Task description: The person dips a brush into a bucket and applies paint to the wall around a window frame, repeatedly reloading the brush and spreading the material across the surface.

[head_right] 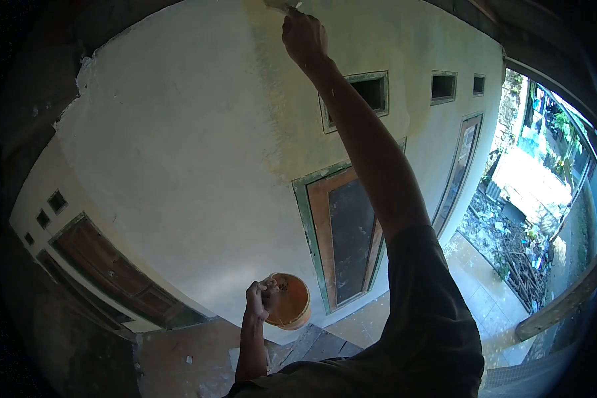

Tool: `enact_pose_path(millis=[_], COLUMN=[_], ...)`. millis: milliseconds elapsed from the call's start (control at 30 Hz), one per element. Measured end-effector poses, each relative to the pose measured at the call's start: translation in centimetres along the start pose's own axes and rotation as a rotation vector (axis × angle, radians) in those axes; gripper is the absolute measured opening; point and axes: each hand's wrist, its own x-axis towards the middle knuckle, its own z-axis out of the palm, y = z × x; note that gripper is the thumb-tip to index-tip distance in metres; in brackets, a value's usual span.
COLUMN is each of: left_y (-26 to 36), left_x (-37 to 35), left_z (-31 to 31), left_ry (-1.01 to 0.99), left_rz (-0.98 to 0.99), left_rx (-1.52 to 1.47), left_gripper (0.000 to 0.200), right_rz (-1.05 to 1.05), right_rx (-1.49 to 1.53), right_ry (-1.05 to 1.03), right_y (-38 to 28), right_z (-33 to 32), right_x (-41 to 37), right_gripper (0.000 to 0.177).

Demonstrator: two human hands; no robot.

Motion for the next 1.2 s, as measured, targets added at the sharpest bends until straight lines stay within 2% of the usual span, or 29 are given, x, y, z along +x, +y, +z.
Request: enact_pose_path(millis=[300,433,500,533,600,733,800,833,900,1200], left_y=[-0.4,-0.2,-0.2,-0.2,-0.1,0.0,-0.4,-0.3,-0.5,-1.4], left_x=[0.3,0.1,0.1,0.1,0.2,0.1,0.4,0.6,0.4,1.0], left_z=[-0.1,-0.3,-0.4,-0.5,-0.6,-0.3,-0.5,-0.4,-0.5,-0.5], left_ry=[-0.015,-0.019,-0.025,-0.023,-0.017,0.018,0.012,0.011,0.017,0.049], left_rz=[-0.008,-0.010,0.005,0.006,-0.005,-0.004,-0.015,-0.012,-0.019,-0.014], left_rx=[0.009,0.015,0.013,0.012,-0.001,0.030,-0.022,-0.025,-0.018,-0.020], left_gripper=[0.010,0.010,0.011,0.011,0.011,0.011,0.011,0.011,0.010,0.009], right_rz=[-0.103,-0.051,-0.185,-0.184,-0.022,-0.092,0.036,0.033,-0.060,-0.043], right_rx=[-0.031,-0.012,0.039,0.041,-0.055,-0.137,-0.164,-0.163,-0.202,-0.184], right_ry=[0.031,-0.014,0.164,0.163,-0.101,-0.128,-0.194,-0.194,-0.203,-0.320], right_y=[-0.4,-0.3,1.0,0.5,-1.2,0.1,-0.1,0.3,1.5,0.3], right_z=[-0.1,0.7,2.5,2.1,0.7,2.2,2.0,2.2,2.5,-1.0], right_x=[1.4,2.3,2.9,2.9,3.0,4.0,4.4,4.6,4.4,-6.0], right_gripper=[0.030,0.031,0.029,0.029,0.032,0.029,0.026,0.026,0.025,0.020])
